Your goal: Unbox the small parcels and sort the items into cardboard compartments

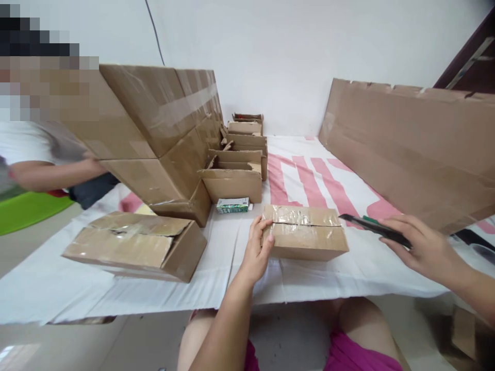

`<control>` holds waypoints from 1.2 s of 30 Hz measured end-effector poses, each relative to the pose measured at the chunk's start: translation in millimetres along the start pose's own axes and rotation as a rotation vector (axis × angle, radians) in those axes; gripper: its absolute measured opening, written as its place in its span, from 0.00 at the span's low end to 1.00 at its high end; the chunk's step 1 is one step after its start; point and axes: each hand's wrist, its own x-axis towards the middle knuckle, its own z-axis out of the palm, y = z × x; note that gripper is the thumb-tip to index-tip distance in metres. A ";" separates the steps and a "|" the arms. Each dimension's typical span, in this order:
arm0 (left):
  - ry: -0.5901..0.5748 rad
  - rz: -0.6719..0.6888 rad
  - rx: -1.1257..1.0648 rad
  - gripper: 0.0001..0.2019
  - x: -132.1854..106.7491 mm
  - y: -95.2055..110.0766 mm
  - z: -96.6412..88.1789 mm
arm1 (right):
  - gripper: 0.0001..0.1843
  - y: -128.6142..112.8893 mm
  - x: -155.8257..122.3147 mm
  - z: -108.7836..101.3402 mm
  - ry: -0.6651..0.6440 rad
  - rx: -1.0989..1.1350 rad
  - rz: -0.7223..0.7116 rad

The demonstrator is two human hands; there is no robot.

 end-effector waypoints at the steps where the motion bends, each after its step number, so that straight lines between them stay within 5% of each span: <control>1: 0.006 0.006 0.003 0.20 -0.4 0.0 0.5 | 0.20 2.6 -8.0 7.0 0.004 0.038 0.101; 7: 0.028 0.013 -0.018 0.26 -4.0 4.3 3.8 | 0.23 10.4 -69.1 69.8 -0.273 0.203 0.577; 10: 0.055 0.026 -0.011 0.21 -5.0 6.4 3.8 | 0.25 10.4 -90.6 94.0 -0.489 0.256 0.601; 13: 0.064 0.038 0.014 0.17 -4.6 8.0 1.7 | 0.22 12.4 -83.1 97.1 -0.596 0.191 0.504; 17: 0.050 0.070 0.028 0.14 -4.8 12.9 0.0 | 0.20 0.5 -24.9 70.2 -0.274 0.104 0.409; 20: 0.037 0.094 0.019 0.11 -6.7 18.6 1.9 | 0.16 -36.0 29.1 45.4 0.011 0.152 0.287; 24: 0.007 0.121 0.007 0.10 -10.0 23.5 5.1 | 0.11 -97.5 77.6 38.0 0.006 0.271 0.103; 27: -0.007 0.139 0.017 0.09 -11.7 22.7 4.9 | 0.09 -123.5 94.1 49.6 -0.031 0.240 0.096; 36: -0.040 0.124 0.013 0.07 -12.3 21.0 0.9 | 0.10 -112.1 101.3 69.1 -0.110 0.115 0.132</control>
